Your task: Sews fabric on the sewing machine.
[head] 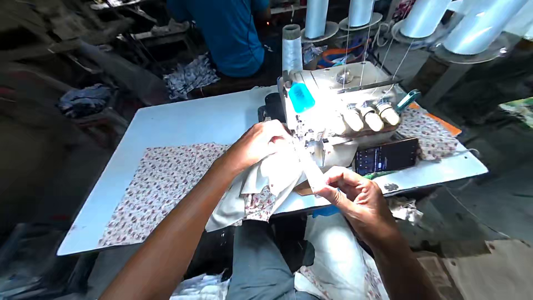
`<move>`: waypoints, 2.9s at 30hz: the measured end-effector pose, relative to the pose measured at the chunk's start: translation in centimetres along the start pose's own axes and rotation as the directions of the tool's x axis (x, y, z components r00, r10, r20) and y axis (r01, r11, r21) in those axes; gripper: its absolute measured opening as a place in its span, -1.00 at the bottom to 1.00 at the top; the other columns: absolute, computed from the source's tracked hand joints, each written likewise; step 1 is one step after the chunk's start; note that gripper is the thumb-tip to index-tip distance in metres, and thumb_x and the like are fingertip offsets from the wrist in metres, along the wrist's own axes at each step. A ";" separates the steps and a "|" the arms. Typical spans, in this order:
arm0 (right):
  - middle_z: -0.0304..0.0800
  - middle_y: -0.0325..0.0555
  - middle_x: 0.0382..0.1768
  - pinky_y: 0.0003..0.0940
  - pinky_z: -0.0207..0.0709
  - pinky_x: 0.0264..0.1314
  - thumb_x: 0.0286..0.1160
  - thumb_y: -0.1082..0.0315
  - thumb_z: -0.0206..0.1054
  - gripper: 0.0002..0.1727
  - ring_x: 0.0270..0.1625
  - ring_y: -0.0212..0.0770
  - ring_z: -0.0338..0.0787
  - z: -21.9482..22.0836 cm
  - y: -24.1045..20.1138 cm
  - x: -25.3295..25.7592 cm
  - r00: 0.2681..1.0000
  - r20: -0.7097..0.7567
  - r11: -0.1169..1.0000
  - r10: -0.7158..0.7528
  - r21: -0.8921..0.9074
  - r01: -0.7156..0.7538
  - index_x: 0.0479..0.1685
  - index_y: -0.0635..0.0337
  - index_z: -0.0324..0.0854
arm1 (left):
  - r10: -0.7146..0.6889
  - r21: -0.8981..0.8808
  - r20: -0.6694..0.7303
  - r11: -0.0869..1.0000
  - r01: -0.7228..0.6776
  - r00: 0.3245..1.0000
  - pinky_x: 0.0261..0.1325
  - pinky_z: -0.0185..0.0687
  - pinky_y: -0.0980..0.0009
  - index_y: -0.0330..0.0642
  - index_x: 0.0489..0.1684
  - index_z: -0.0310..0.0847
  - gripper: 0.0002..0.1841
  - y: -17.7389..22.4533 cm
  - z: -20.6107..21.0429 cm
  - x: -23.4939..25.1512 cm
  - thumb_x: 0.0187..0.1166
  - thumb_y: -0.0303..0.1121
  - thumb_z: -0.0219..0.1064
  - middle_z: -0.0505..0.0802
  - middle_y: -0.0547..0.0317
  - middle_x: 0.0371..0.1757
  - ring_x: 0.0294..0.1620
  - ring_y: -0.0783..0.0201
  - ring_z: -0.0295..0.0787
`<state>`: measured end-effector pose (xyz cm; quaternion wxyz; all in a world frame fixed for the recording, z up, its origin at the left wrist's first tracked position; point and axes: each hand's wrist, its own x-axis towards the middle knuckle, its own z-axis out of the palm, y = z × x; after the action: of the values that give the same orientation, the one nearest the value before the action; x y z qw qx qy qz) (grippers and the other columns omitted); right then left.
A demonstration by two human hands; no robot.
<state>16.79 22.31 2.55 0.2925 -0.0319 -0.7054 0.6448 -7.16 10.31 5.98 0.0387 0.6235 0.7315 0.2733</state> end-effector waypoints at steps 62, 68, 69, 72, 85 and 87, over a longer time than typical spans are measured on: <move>0.85 -0.31 -0.20 -0.58 0.67 0.07 0.50 0.35 0.43 -0.88 -0.07 -0.53 0.80 1.5 -0.2 1.0 0.954 0.216 0.931 -0.206 -0.257 0.259 -0.12 0.15 0.81 | 0.145 0.338 0.407 0.894 -0.296 0.902 -0.47 0.43 0.45 0.17 -0.46 0.75 -0.55 9.3 -5.2 -3.1 0.63 0.20 0.11 0.71 0.46 -0.48 -0.48 0.48 0.64; 0.78 -0.17 0.01 -0.50 0.75 -0.16 0.62 0.29 0.38 -0.73 -0.19 -0.45 0.82 1.8 1.4 0.2 0.985 0.100 0.956 0.138 -0.275 -0.106 0.20 0.13 0.59 | -0.095 0.555 0.313 0.826 -0.101 0.945 -0.60 0.36 0.26 0.11 -0.56 0.58 -0.47 9.0 -9.3 -3.6 0.60 0.30 0.06 0.56 0.38 -0.53 -0.57 0.34 0.56; 0.79 -0.12 0.05 -0.43 0.79 -0.19 0.69 0.24 0.31 -0.71 -0.21 -0.38 0.85 2.0 2.2 -0.2 0.943 0.215 0.943 0.252 -0.275 -0.189 0.25 0.15 0.59 | -0.150 0.596 0.297 0.801 -0.061 0.943 -0.58 0.39 0.18 0.07 -0.49 0.66 -0.45 8.8 -9.6 -3.7 0.61 0.31 0.06 0.60 0.33 -0.50 -0.56 0.27 0.61; 0.71 0.08 0.31 -0.31 0.77 0.03 0.73 0.18 0.25 -0.50 -0.01 -0.22 0.87 5.0 4.1 -0.6 0.853 0.453 0.954 0.258 -0.261 -0.150 0.55 0.23 0.48 | -0.110 0.520 0.276 0.853 -0.052 0.955 -0.52 0.37 0.35 0.15 -0.51 0.68 -0.53 8.2 -9.8 -3.8 0.58 0.25 0.13 0.63 0.45 -0.40 -0.51 0.44 0.55; 0.86 -0.16 -0.27 -0.34 0.74 -0.16 0.63 0.33 0.35 -0.84 -0.23 -0.28 0.84 6.5 6.7 1.5 0.917 0.222 0.819 -0.331 -0.414 0.396 -0.19 0.16 0.83 | -0.140 0.422 0.146 0.904 0.067 0.979 -0.44 0.42 0.38 0.15 -0.35 0.71 -0.63 5.4 -8.5 -6.8 0.59 0.15 0.16 0.71 0.47 -0.29 -0.45 0.49 0.53; 0.86 -0.10 -0.27 -0.38 0.69 -0.13 0.58 0.34 0.40 -0.86 -0.20 -0.26 0.84 5.3 5.6 2.3 0.905 0.117 0.760 -0.409 -0.506 0.409 -0.19 0.18 0.85 | -0.115 0.404 0.130 0.913 0.054 0.985 -0.44 0.42 0.41 0.12 -0.35 0.73 -0.62 5.4 -8.0 -6.9 0.58 0.16 0.18 0.72 0.44 -0.27 -0.46 0.49 0.53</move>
<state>10.59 19.45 -1.73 0.4067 0.0449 -0.8423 0.3508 -4.05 1.47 13.27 -0.0222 0.6048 0.7931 0.0684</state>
